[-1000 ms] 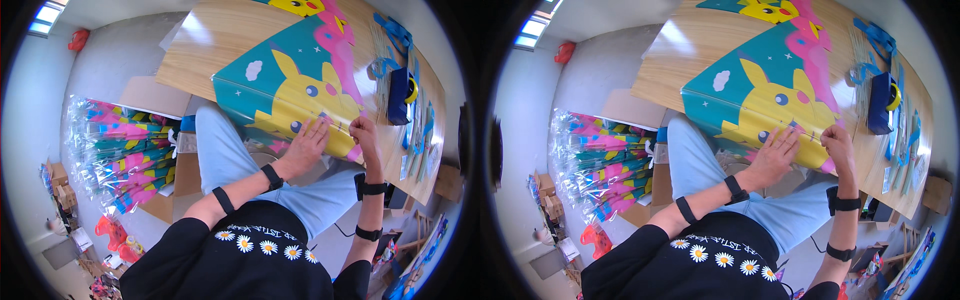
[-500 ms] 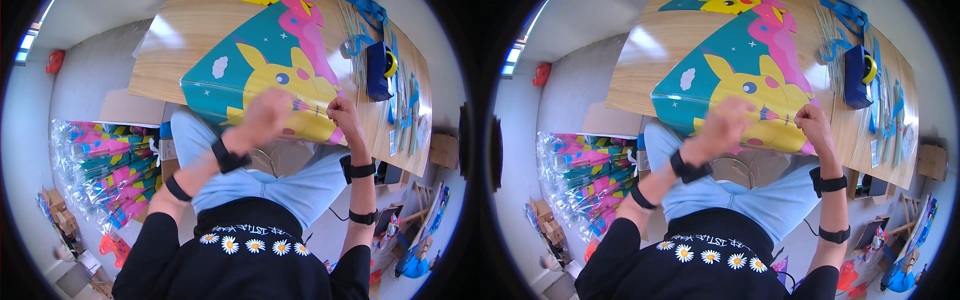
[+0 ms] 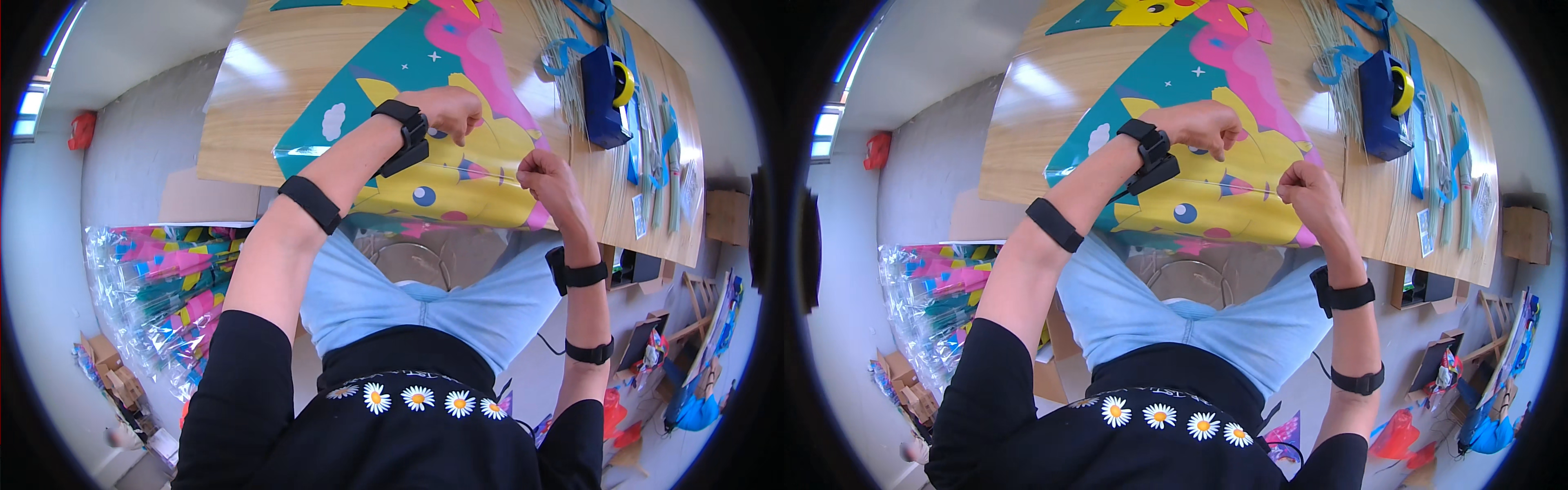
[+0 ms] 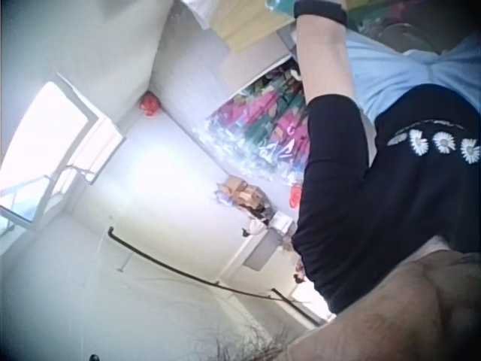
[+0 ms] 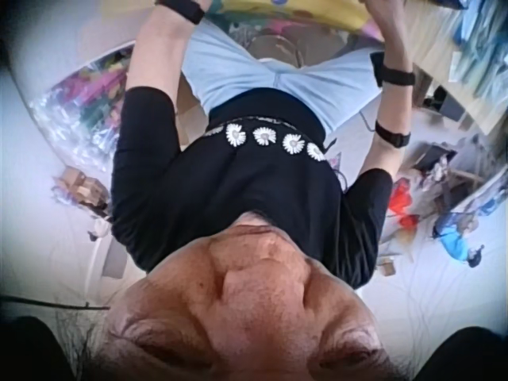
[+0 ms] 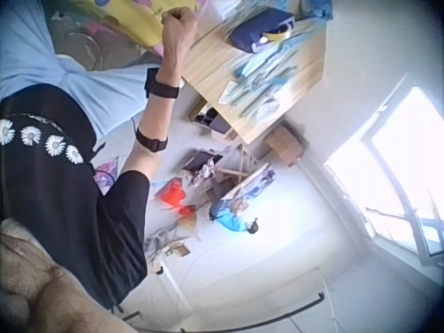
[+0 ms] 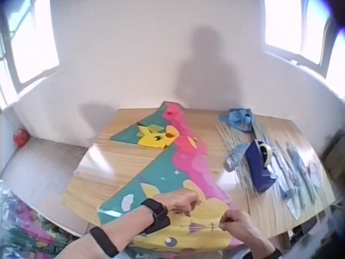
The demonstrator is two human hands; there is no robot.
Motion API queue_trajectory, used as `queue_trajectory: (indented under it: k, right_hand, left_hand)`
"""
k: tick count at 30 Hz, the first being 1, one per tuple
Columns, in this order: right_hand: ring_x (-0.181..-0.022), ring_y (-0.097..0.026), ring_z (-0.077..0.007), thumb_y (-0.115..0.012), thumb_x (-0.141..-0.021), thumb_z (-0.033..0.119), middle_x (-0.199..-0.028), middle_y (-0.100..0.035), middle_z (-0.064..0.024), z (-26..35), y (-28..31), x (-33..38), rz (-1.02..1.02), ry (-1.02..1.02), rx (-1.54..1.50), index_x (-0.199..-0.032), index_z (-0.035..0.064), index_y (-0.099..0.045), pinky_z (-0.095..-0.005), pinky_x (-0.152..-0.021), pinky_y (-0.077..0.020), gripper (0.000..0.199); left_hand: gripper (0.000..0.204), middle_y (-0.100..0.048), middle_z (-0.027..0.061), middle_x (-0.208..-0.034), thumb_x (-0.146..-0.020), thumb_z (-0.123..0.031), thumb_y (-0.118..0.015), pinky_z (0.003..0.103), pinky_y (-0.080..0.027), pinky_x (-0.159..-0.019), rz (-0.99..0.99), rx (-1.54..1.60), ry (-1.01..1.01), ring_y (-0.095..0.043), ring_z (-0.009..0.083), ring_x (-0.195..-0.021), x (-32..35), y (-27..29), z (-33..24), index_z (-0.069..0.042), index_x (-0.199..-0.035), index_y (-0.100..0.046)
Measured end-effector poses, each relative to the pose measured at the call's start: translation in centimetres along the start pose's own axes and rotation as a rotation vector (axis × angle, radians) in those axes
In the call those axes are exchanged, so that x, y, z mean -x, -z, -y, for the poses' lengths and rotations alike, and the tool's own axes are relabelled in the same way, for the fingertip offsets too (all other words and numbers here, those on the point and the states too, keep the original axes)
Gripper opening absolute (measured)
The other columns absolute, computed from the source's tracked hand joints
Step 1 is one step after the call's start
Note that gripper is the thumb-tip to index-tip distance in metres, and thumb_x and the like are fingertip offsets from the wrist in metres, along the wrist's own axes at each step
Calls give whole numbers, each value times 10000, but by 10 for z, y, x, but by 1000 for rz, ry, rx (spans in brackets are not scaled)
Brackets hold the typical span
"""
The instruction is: Assembling a kite by attaching support sticks to a plastic kite sail using tape.
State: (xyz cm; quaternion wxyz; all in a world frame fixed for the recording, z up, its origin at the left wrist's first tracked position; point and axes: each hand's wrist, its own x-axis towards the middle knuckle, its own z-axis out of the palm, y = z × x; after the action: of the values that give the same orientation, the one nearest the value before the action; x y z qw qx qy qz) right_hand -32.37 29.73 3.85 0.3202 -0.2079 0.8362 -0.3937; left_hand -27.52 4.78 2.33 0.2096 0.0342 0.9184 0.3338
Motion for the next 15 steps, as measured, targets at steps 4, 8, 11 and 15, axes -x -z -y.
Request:
queue_trajectory:
  k: [4, 8, 11, 15]
  right_hand:
    - [-684, -576, -145, -646, -765, 21, -699, -611, -69, 0, -2, -4, 25, -23, 2, -803, -26, -629, -297, -627, -457, 63]
    - [-695, -589, -166, -653, -756, 17, -702, -623, -88, -7, -5, -8, -13, 15, 77, -808, -31, -638, -311, -639, -466, 72]
    - [-698, -595, -181, -662, -752, 21, -708, -633, -101, -11, -6, -7, -40, 42, 120, -809, -36, -643, -320, -646, -470, 83]
    - [-697, -595, -188, -669, -750, 33, -713, -640, -109, -12, -10, -10, -39, 62, 128, -794, -29, -649, -325, -646, -469, 79]
  left_hand:
    - [229, -690, 121, -881, -675, -111, -785, 382, -506, -694, -8, -49, 27, -656, 278, -850, -2, -5, 5, -19, -849, -669]
    - [202, -695, 109, -870, -684, -120, -775, 388, -505, -697, -58, -44, 49, -658, 277, -851, -3, -11, 5, -33, -839, -680]
    - [186, -698, 102, -863, -697, -132, -765, 395, -504, -703, -87, -79, 76, -659, 279, -857, -4, -14, 4, -45, -843, -688]
    - [172, -697, 107, -859, -717, -136, -742, 392, -505, -710, -129, -74, 82, -660, 285, -858, 1, -15, 8, -50, -859, -695]
